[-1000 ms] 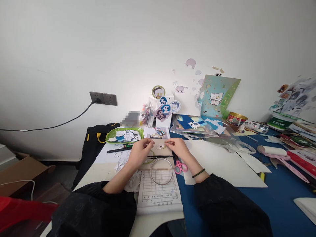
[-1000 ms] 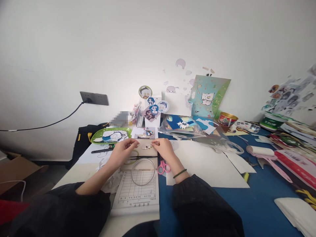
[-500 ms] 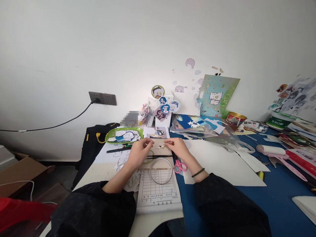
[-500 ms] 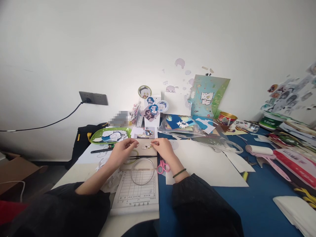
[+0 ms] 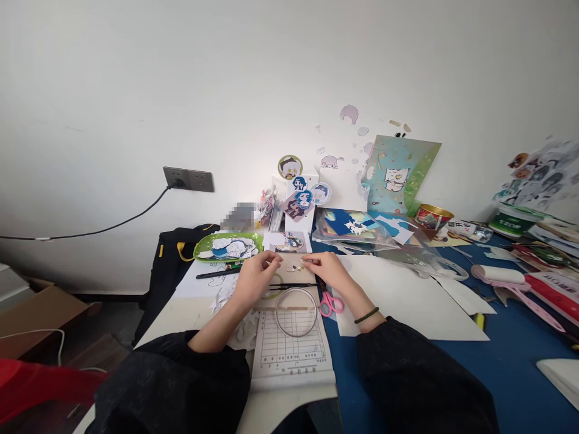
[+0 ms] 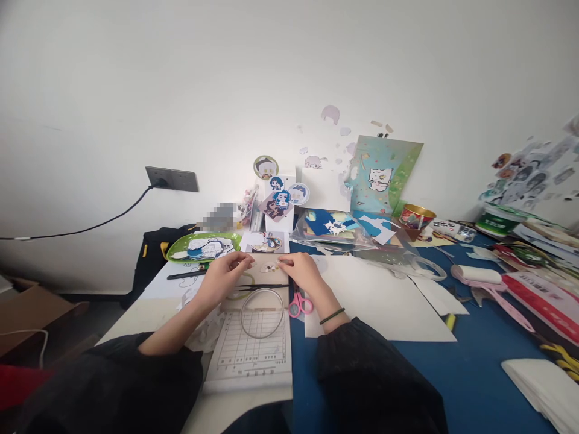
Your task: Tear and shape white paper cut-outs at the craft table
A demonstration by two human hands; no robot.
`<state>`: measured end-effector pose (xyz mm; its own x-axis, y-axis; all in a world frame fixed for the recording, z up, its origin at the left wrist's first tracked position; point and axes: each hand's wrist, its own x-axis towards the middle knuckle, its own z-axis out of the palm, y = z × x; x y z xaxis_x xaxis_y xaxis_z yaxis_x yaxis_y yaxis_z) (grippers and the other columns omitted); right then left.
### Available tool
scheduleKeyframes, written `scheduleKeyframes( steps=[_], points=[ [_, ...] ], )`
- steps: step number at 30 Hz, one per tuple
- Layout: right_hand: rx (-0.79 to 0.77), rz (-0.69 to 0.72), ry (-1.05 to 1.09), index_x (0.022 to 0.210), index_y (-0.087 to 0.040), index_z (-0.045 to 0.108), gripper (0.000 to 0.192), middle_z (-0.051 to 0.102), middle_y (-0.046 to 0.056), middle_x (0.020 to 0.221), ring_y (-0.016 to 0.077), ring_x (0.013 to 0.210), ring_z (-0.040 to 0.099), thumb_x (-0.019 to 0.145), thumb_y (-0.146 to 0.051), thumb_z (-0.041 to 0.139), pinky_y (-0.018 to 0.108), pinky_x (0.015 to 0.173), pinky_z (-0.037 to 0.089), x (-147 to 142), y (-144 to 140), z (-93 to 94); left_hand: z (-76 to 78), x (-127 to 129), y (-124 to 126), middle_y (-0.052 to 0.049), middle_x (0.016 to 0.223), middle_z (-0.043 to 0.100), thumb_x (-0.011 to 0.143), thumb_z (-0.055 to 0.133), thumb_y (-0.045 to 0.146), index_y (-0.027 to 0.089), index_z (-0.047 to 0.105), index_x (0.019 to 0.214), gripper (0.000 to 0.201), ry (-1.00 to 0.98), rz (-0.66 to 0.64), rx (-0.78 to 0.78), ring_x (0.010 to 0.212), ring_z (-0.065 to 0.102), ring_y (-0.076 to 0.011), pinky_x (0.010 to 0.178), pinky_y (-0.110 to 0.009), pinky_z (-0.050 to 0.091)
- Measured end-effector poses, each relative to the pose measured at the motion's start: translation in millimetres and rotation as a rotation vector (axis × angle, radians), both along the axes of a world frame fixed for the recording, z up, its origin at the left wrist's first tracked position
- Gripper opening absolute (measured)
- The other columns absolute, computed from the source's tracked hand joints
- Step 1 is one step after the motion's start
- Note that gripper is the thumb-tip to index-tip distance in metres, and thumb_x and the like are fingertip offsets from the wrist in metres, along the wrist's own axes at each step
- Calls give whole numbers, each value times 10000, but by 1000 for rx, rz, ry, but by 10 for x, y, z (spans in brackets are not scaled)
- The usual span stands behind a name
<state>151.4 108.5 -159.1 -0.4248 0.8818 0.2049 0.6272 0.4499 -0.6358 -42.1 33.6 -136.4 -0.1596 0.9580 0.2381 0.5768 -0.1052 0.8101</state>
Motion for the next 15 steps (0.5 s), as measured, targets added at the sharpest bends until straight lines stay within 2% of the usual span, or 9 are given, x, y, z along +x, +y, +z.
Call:
scheduleKeyframes(
  steps=[6,12,15],
  points=[
    [83,4,-83,982,-236,747,254,735,44,1033,205,900,674,860,-227,524,265,736,468,-5,-10,22,-5,-4,-3,-46,771,717,788,463,366,191,641,798,250,8,0,6,723,645,-221,641,-296,436],
    [227,-31,-229,831,-251,756,233,736,43,850,191,779,643,837,-189,531,252,641,385,-61,-47,84,-8,6,-3,-40,757,715,790,463,360,193,639,788,242,24,-3,10,699,640,-213,630,-290,427],
    [272,-25,-284,803,-248,744,234,722,37,840,175,759,629,834,-173,525,244,609,350,-77,-62,99,-12,11,-4,-37,747,713,792,464,358,192,640,788,241,34,0,8,691,639,-211,626,-285,421]
  ],
)
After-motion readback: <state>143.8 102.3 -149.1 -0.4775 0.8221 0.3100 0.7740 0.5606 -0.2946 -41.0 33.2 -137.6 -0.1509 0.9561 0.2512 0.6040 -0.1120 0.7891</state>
